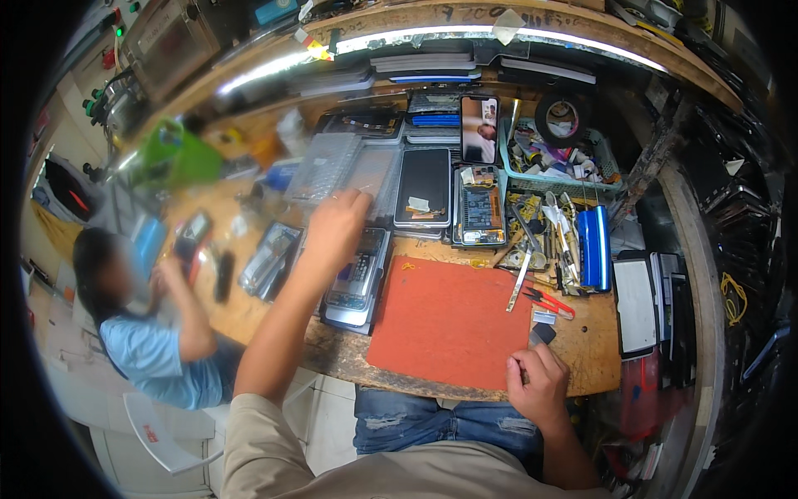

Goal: The person applies adhesive to a smartphone's camera module area and uses a metal tool to press and adjust the module. The person then sets the phone aside and briefly handles other phones and tools on the workbench.

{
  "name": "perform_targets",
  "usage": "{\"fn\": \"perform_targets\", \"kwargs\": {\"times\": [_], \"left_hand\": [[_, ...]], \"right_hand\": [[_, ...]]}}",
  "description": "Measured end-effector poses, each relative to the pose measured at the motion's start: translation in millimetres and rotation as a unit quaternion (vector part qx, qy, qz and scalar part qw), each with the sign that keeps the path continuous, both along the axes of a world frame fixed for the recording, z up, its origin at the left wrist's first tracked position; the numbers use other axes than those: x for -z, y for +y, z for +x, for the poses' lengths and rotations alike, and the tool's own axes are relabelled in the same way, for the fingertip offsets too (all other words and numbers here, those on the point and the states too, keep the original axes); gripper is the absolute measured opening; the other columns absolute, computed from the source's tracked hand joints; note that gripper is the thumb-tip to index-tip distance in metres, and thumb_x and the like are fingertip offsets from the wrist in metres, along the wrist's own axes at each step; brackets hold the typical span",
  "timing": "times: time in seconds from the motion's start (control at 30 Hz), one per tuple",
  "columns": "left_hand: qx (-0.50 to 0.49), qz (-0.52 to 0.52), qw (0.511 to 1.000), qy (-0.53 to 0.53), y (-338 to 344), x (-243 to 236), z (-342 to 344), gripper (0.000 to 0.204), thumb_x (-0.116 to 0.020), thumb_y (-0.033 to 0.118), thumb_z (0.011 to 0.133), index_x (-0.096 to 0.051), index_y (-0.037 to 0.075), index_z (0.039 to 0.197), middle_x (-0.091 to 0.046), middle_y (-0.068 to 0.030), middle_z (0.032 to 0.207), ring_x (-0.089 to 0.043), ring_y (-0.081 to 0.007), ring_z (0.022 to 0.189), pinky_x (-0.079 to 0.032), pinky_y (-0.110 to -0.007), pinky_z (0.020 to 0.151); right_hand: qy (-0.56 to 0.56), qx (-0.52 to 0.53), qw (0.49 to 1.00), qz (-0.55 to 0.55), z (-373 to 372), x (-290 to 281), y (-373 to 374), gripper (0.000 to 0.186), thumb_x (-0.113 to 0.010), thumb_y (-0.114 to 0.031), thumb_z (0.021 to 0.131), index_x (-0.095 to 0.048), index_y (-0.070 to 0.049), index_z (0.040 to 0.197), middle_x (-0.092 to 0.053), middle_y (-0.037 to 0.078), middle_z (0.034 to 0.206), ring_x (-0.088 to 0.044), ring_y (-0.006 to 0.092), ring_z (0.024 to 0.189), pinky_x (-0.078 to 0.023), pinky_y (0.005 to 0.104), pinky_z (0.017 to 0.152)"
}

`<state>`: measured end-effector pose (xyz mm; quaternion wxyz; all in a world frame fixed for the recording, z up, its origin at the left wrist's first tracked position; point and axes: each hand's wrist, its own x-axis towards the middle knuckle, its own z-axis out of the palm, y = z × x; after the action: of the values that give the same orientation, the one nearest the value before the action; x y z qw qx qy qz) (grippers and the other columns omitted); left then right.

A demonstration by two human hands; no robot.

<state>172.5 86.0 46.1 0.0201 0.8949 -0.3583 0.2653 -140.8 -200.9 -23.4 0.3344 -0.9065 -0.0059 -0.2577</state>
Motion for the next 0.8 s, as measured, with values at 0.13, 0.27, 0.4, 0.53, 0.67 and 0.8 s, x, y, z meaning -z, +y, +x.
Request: {"fn": "perform_targets", "kwargs": {"times": [0.13, 0.27, 0.4, 0.53, 0.67, 0.8], "left_hand": [[-0.004, -0.141, 0.989, -0.044, 4, -13, 11, 0.021, -0.070, 0.004, 0.097, -0.070, 0.005, 0.117, -0.071, -0.0166, 0.101, -0.072, -0.0412, 0.098, -0.058, -0.051, 0.087], [-0.027, -0.038, 0.998, 0.029, -3, -19, 9, 0.026, -0.074, 0.005, 0.094, -0.069, 0.004, 0.120, -0.072, -0.0167, 0.109, -0.072, -0.0415, 0.105, -0.058, -0.051, 0.089], [-0.069, -0.003, 0.989, 0.128, -12, -14, -18, 0.039, -0.079, 0.008, 0.092, -0.068, 0.003, 0.129, -0.070, -0.0161, 0.124, -0.071, -0.0411, 0.115, -0.059, -0.050, 0.094], [-0.020, -0.136, 0.990, 0.028, 6, -15, -55, 0.024, -0.079, 0.005, 0.094, -0.071, 0.002, 0.117, -0.072, -0.0165, 0.110, -0.070, -0.0417, 0.104, -0.055, -0.047, 0.092], [-0.047, -0.198, 0.978, -0.043, 57, -4, -101, 0.006, -0.076, 0.003, 0.098, -0.071, 0.001, 0.101, -0.074, -0.0145, 0.099, -0.070, -0.0342, 0.097, -0.053, -0.043, 0.089], [-0.168, -0.358, 0.918, 0.031, 111, 42, -143, 0.010, -0.069, 0.008, 0.107, -0.069, 0.000, 0.101, -0.071, -0.0102, 0.098, -0.065, -0.0205, 0.092, -0.051, -0.034, 0.086]], "right_hand": [[0.014, 0.003, 1.000, -0.014, 0, -2, 1, 0.011, -0.080, -0.004, 0.086, -0.071, -0.006, 0.093, -0.065, 0.012, 0.086, -0.068, 0.0362, 0.075, -0.054, 0.0468, 0.065], [0.016, 0.011, 1.000, -0.013, 0, -2, 2, 0.011, -0.080, -0.004, 0.087, -0.071, -0.006, 0.093, -0.065, 0.012, 0.086, -0.068, 0.0358, 0.075, -0.054, 0.0467, 0.066], [-0.002, 0.014, 1.000, -0.009, 0, 0, 2, 0.012, -0.080, -0.004, 0.086, -0.071, -0.007, 0.093, -0.065, 0.011, 0.086, -0.068, 0.0349, 0.074, -0.055, 0.0459, 0.065], [-0.013, 0.008, 1.000, -0.013, 0, -1, 1, 0.012, -0.080, -0.004, 0.086, -0.071, -0.007, 0.093, -0.064, 0.011, 0.085, -0.068, 0.0339, 0.073, -0.054, 0.0448, 0.064], [0.000, 0.008, 1.000, -0.028, -1, 0, -1, 0.013, -0.080, -0.005, 0.086, -0.071, -0.007, 0.094, -0.064, 0.010, 0.085, -0.068, 0.0329, 0.073, -0.054, 0.0441, 0.064], [0.002, 0.003, 1.000, -0.023, 3, -1, 1, 0.014, -0.080, 0.000, 0.086, -0.072, -0.005, 0.097, -0.063, 0.009, 0.081, -0.066, 0.0276, 0.063, -0.051, 0.0399, 0.056]]}}
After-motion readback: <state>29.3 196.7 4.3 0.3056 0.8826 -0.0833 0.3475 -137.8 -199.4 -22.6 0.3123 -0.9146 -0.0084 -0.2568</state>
